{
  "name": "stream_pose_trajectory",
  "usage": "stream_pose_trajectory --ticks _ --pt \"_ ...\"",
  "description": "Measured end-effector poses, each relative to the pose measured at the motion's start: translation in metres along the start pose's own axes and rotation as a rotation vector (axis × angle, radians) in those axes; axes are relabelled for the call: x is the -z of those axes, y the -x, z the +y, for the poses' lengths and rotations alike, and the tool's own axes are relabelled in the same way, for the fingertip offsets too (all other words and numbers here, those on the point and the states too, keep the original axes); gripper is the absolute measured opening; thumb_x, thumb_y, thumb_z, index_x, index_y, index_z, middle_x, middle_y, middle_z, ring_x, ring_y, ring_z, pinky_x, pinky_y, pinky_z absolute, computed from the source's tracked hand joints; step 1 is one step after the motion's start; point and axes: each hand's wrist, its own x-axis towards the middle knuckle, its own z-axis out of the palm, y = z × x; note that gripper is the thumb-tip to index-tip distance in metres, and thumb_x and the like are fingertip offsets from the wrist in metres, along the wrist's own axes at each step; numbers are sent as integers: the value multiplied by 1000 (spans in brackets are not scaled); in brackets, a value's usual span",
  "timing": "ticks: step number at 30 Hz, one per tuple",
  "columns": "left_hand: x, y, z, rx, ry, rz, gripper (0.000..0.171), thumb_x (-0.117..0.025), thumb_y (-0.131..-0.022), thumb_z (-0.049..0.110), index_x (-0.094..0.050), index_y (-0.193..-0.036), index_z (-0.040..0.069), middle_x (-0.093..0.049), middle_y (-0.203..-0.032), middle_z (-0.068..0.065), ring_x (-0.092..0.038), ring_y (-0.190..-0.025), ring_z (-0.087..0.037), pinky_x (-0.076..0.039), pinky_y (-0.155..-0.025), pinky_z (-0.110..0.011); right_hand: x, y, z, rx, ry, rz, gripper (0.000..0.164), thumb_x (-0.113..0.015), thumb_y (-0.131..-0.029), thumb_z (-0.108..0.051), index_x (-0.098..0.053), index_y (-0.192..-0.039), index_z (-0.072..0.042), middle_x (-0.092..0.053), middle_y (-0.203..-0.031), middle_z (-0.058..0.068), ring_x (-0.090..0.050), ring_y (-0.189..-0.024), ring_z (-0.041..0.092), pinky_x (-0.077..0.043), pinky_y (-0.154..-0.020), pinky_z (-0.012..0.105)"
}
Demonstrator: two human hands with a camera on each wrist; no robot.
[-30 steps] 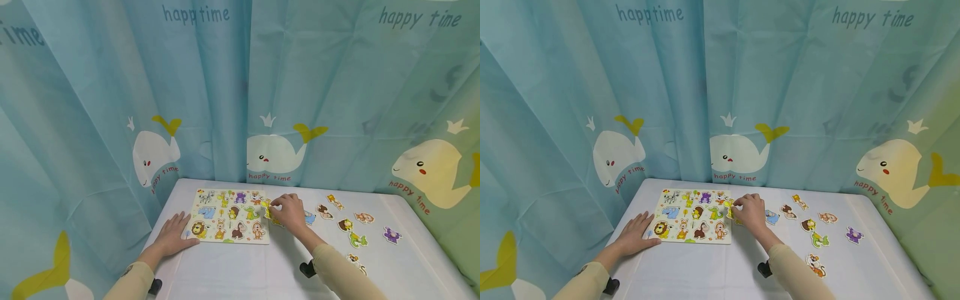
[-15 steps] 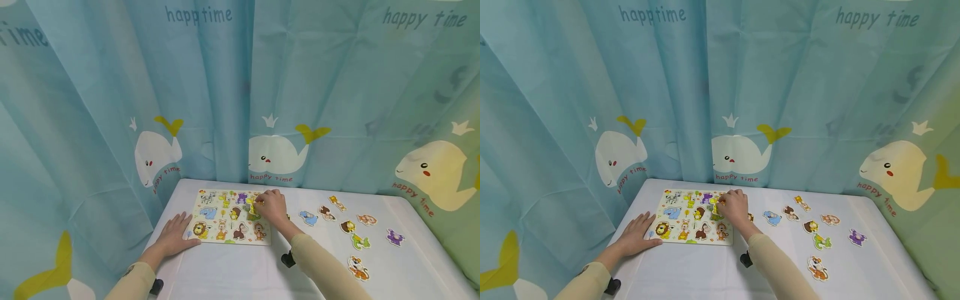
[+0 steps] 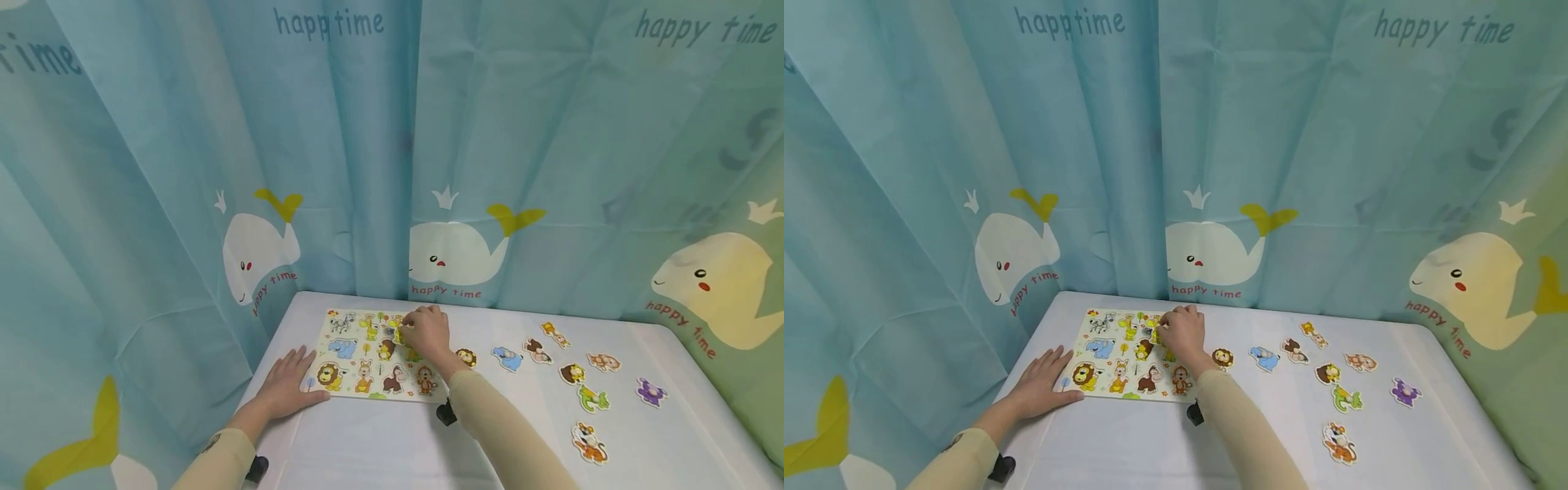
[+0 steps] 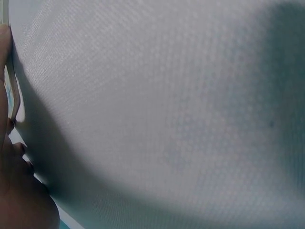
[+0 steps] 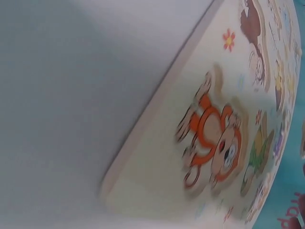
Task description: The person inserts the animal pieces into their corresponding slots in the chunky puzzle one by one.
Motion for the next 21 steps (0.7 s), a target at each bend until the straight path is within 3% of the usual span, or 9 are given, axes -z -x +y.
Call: stream_pose_trajectory --ticks 21 --pt "0 0 -2 0 19 -1 109 -75 -81 65 -33 -159 2 -22 -166 -24 -14 -153 -45 -10 -123 -62 -32 -18 -29 42 17 -31 12 -75 -92 -28 -81 -90 -17 -65 -89 -2 -53 -99 25 -45 -87 45"
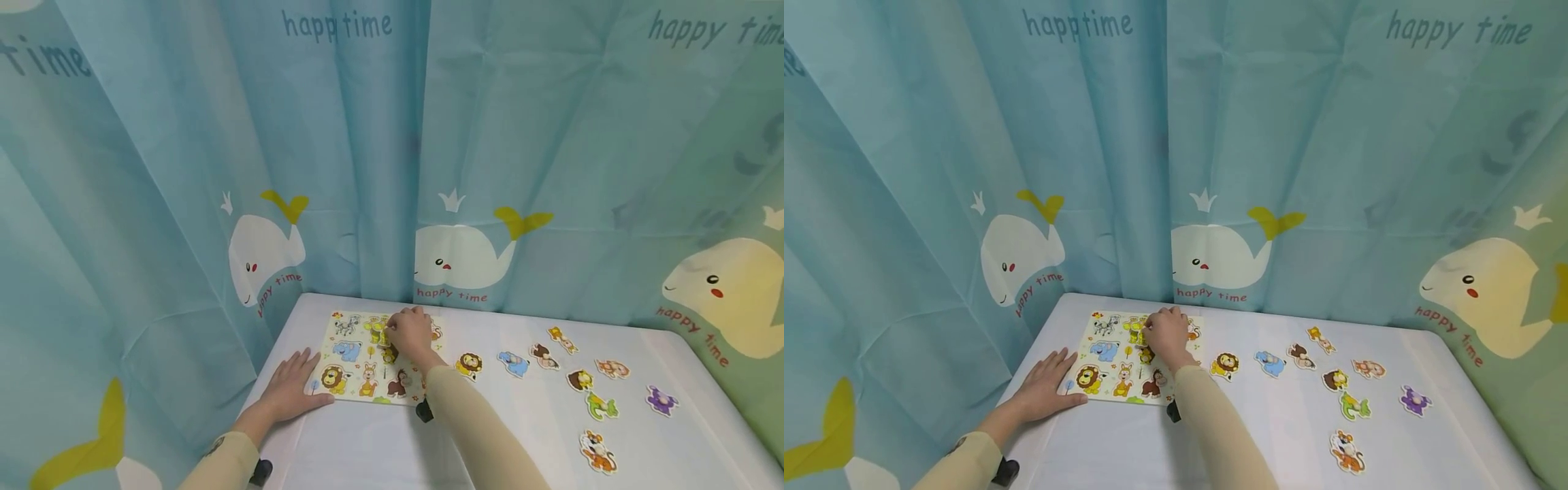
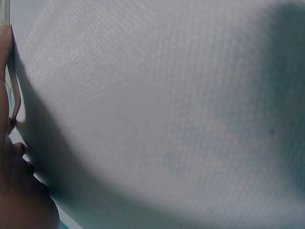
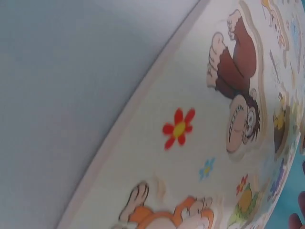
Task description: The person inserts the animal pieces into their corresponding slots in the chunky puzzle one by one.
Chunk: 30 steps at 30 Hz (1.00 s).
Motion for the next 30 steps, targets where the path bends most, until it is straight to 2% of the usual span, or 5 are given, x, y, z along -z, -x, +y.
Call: stream_pose_trajectory --ticks 10,18,30 --pt "2 0 2 2 8 0 108 -76 -81 64 -34 -158 2 -22 -166 -24 -15 -153 -46 -10 -123 -62 -6 -1 -12 -2 -4 3 10 -76 -91 -25 -79 -86 -16 -65 -86 -1 -51 -92 25 -44 -82 44" --pt "0 0 2 -5 10 7 107 -77 -81 63 -35 -158 1 -23 -165 -24 -16 -152 -46 -11 -123 -63 -14 -1 -14 7 24 38 11 -76 -93 -25 -78 -85 -18 -62 -83 -2 -51 -89 24 -45 -79 43" --pt "-1 -1 -2 6 -1 11 108 -76 -81 64 -35 -158 2 -24 -165 -23 -16 -153 -45 -12 -123 -62 -17 -8 -23 -21 40 22 12 -77 -94 -28 -80 -92 -17 -66 -91 0 -53 -95 25 -45 -83 44"
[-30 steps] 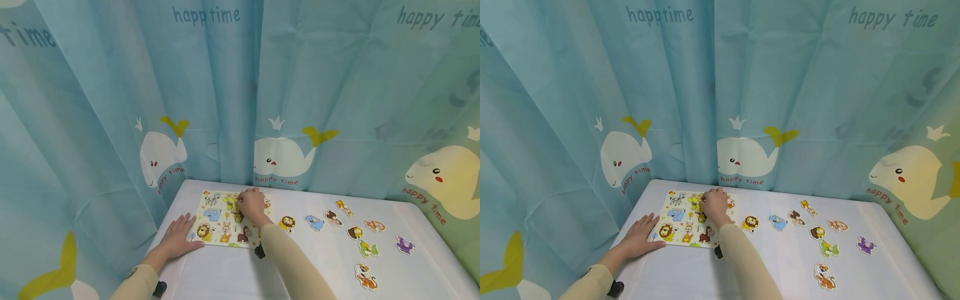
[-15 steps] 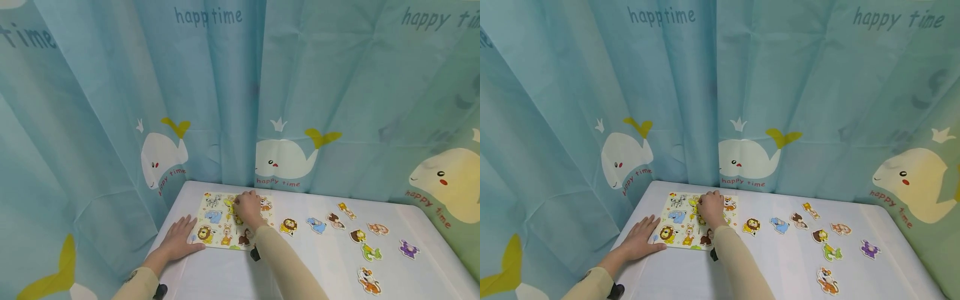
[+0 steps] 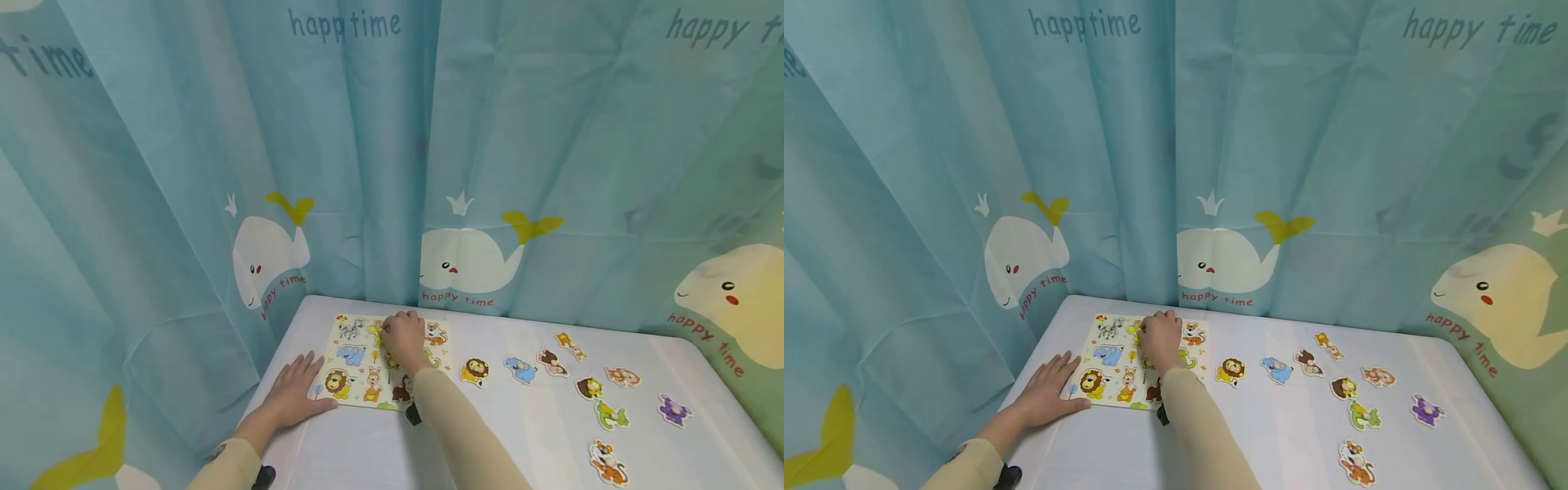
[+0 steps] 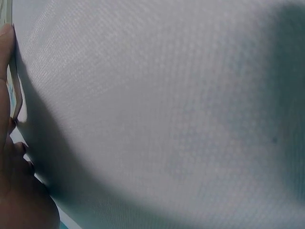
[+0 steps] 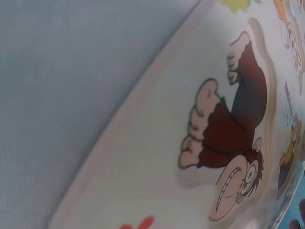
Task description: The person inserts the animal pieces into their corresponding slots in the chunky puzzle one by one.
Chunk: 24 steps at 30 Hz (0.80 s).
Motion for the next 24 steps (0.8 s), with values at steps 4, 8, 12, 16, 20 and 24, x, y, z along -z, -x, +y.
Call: stream_pose_trajectory --ticks 4,8,12,16,20,24 --pt "0 0 0 1 -4 -6 108 -76 -81 65 -35 -158 2 -24 -166 -23 -16 -153 -45 -11 -123 -61 -1 -1 -1 -3 7 6 11 -78 -93 -28 -80 -91 -17 -65 -90 0 -53 -94 26 -45 -81 43" --pt "1 1 1 5 6 -6 107 -77 -81 64 -35 -158 2 -24 -166 -23 -15 -153 -45 -11 -123 -61 -6 -4 1 5 29 13 11 -77 -93 -28 -81 -92 -18 -65 -90 0 -53 -94 25 -45 -82 43" --pt "0 0 1 4 8 -2 107 -77 -81 63 -35 -158 2 -23 -166 -23 -15 -153 -45 -11 -123 -61 -8 -5 2 18 44 24 9 -76 -94 -24 -82 -92 -17 -65 -89 1 -52 -93 25 -45 -84 44" --pt "0 0 1 3 8 0 108 -76 -80 64 -35 -158 2 -24 -166 -23 -15 -153 -45 -11 -123 -61 -8 -5 1 15 55 24 9 -75 -94 -23 -82 -93 -18 -65 -88 1 -51 -92 25 -46 -83 44" --pt "0 0 1 4 8 -3 108 -76 -81 65 -35 -158 2 -23 -166 -22 -15 -153 -44 -10 -123 -61 -8 -5 1 2 69 18 10 -74 -94 -25 -82 -93 -19 -64 -86 0 -51 -90 24 -45 -80 43" --pt "1 1 1 0 14 1 107 -76 -81 64 -35 -158 2 -23 -166 -23 -15 -153 -45 -10 -123 -61 -7 -4 0 -11 67 12 11 -74 -95 -27 -82 -94 -19 -64 -86 1 -51 -91 24 -45 -79 42"
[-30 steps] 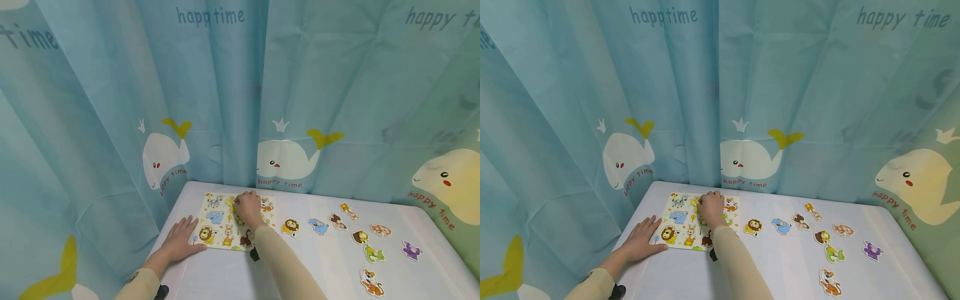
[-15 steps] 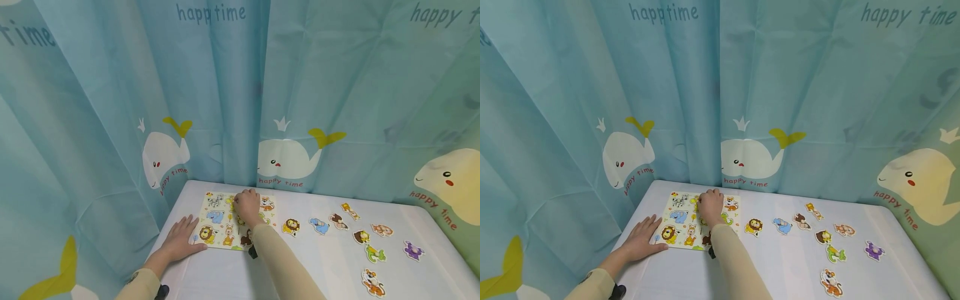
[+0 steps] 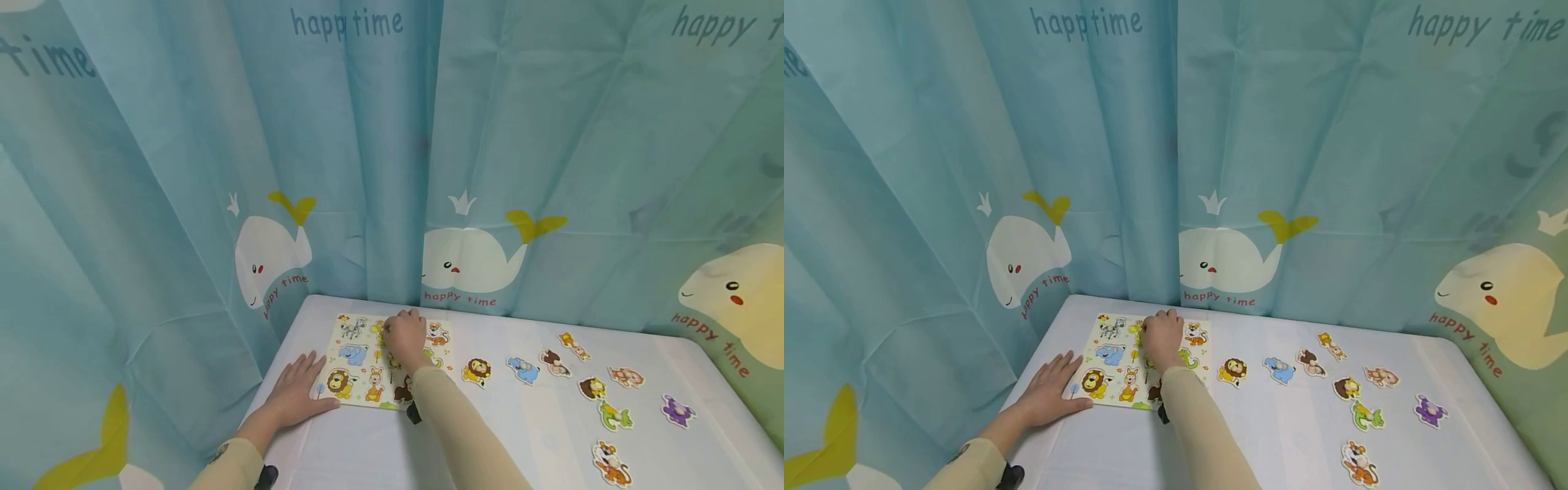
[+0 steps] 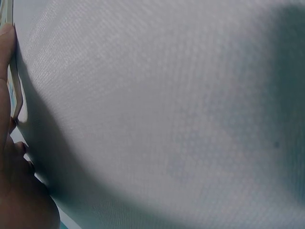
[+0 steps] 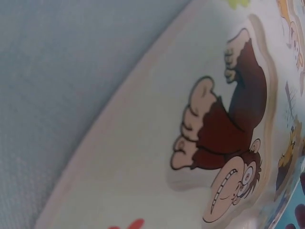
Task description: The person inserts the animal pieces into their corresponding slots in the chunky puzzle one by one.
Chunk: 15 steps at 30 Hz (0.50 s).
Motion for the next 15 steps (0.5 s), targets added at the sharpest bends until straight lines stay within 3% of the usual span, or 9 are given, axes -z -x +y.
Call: stream_pose_trajectory --ticks 15 --pt "1 0 0 6 3 -13 107 -76 -81 64 -34 -159 3 -23 -166 -22 -14 -153 -44 -11 -124 -61 6 3 -5 -28 -9 7 9 -75 -94 -24 -83 -91 -19 -64 -85 1 -51 -91 25 -46 -78 42"
